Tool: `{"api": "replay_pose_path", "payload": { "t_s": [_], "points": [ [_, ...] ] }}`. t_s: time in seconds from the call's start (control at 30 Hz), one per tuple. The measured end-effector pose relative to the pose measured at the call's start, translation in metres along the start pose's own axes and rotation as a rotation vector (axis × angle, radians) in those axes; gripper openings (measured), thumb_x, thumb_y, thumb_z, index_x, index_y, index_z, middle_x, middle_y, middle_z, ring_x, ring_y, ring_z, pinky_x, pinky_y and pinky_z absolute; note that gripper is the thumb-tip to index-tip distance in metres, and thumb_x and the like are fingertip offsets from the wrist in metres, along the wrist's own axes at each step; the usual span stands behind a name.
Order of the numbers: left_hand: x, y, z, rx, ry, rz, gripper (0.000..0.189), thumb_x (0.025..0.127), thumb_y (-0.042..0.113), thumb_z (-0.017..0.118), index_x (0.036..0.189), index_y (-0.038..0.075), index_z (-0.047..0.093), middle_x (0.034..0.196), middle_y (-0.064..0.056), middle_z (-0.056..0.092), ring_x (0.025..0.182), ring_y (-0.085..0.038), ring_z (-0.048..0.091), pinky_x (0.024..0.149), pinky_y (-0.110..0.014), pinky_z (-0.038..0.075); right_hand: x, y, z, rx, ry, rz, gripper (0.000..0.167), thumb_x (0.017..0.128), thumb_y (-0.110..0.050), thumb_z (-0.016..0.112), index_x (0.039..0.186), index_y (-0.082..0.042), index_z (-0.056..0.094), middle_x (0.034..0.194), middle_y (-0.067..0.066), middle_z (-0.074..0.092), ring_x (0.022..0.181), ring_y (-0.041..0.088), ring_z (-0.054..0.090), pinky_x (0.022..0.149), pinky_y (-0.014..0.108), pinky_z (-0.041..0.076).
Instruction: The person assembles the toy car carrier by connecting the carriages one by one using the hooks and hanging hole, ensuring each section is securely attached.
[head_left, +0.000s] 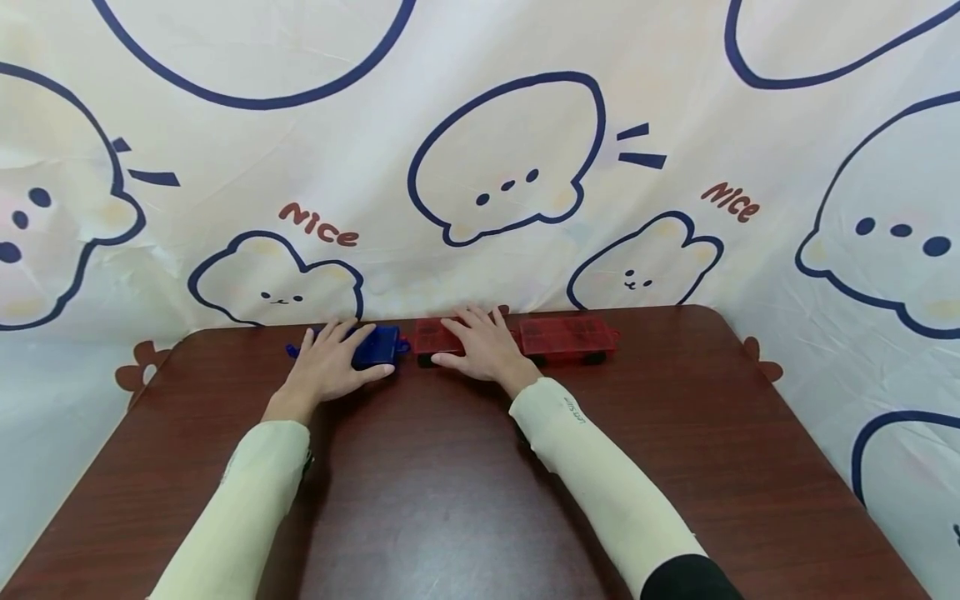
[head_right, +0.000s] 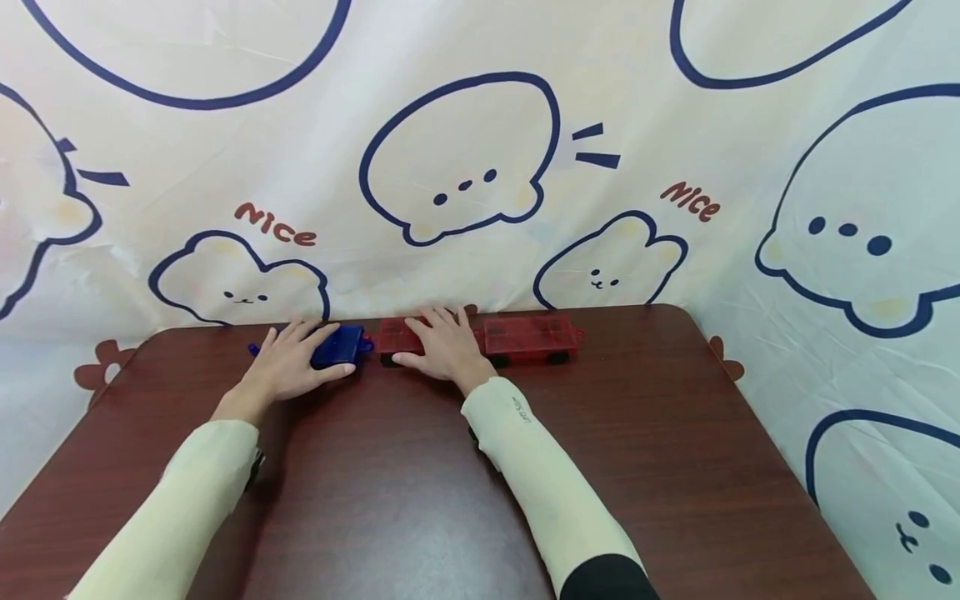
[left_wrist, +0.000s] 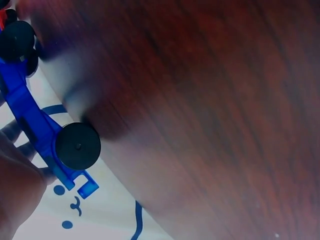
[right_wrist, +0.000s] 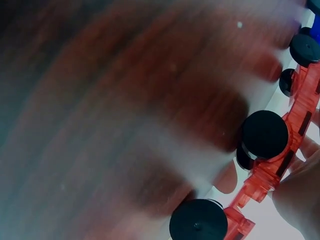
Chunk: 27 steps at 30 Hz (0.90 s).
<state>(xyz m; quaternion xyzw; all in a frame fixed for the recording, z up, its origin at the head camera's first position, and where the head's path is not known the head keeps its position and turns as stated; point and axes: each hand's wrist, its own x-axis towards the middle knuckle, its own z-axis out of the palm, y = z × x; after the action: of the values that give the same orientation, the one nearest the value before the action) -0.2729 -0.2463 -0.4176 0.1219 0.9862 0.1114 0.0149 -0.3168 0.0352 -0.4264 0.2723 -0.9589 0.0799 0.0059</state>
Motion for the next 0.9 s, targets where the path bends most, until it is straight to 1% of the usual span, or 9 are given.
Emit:
{"api": "replay_pose_path", "payload": {
  "t_s": [0.13, 0.27, 0.43, 0.73, 0.9],
  "points": [
    [-0.0002, -0.0012, 0.0009, 0.006, 0.005, -0.004, 0.102, 0.086, 0.082, 0.048, 0.159, 0.012, 0.034, 0.162, -0.025, 0.026, 0.149, -0.049, 0.013, 0.115, -0.072, 0.002, 0.0001, -0.0013, 0.0007, 0.002, -0.002, 0.004, 0.080, 0.094, -0.074, 0.046, 0.158, -0.025, 0.040, 0.164, 0.005, 0.031, 0.153, 0.027, 0.021, 0.121, 0.060, 0.008],
    [0.0003, -0.0022, 0.0021, 0.018, 0.016, -0.006, 0.101, 0.087, 0.082, 0.046, 0.159, 0.012, 0.034, 0.160, -0.026, 0.029, 0.149, -0.049, 0.015, 0.114, -0.073, 0.004, 0.0008, -0.0015, 0.0009, -0.017, 0.002, 0.004, 0.079, 0.095, -0.074, 0.045, 0.158, -0.026, 0.040, 0.164, 0.004, 0.032, 0.152, 0.026, 0.022, 0.121, 0.061, 0.009],
    [0.0005, -0.0019, 0.0045, 0.022, 0.016, -0.002, 0.101, 0.087, 0.082, 0.045, 0.159, 0.013, 0.033, 0.160, -0.026, 0.029, 0.149, -0.048, 0.016, 0.114, -0.073, 0.003, 0.0003, -0.0005, 0.0027, -0.040, -0.001, -0.003, 0.075, 0.098, -0.071, 0.042, 0.158, -0.026, 0.039, 0.164, 0.003, 0.031, 0.152, 0.026, 0.024, 0.121, 0.061, 0.010],
    [0.0005, 0.0004, 0.0052, 0.000, 0.000, 0.002, 0.094, 0.091, 0.077, 0.047, 0.161, 0.017, 0.029, 0.159, -0.027, 0.026, 0.148, -0.050, 0.014, 0.113, -0.074, -0.002, 0.0001, 0.0017, 0.0013, -0.033, -0.017, 0.002, 0.073, 0.099, -0.069, 0.041, 0.159, -0.028, 0.037, 0.165, 0.003, 0.030, 0.152, 0.025, 0.023, 0.121, 0.060, 0.010],
    [-0.0003, 0.0011, 0.0065, -0.010, 0.005, 0.007, 0.092, 0.092, 0.074, 0.049, 0.161, 0.017, 0.029, 0.159, -0.027, 0.026, 0.148, -0.051, 0.014, 0.113, -0.074, -0.002, 0.0011, 0.0029, 0.0014, -0.025, -0.022, 0.000, 0.073, 0.099, -0.069, 0.042, 0.159, -0.028, 0.037, 0.165, 0.003, 0.030, 0.152, 0.026, 0.024, 0.121, 0.059, 0.010]
  ]
}}
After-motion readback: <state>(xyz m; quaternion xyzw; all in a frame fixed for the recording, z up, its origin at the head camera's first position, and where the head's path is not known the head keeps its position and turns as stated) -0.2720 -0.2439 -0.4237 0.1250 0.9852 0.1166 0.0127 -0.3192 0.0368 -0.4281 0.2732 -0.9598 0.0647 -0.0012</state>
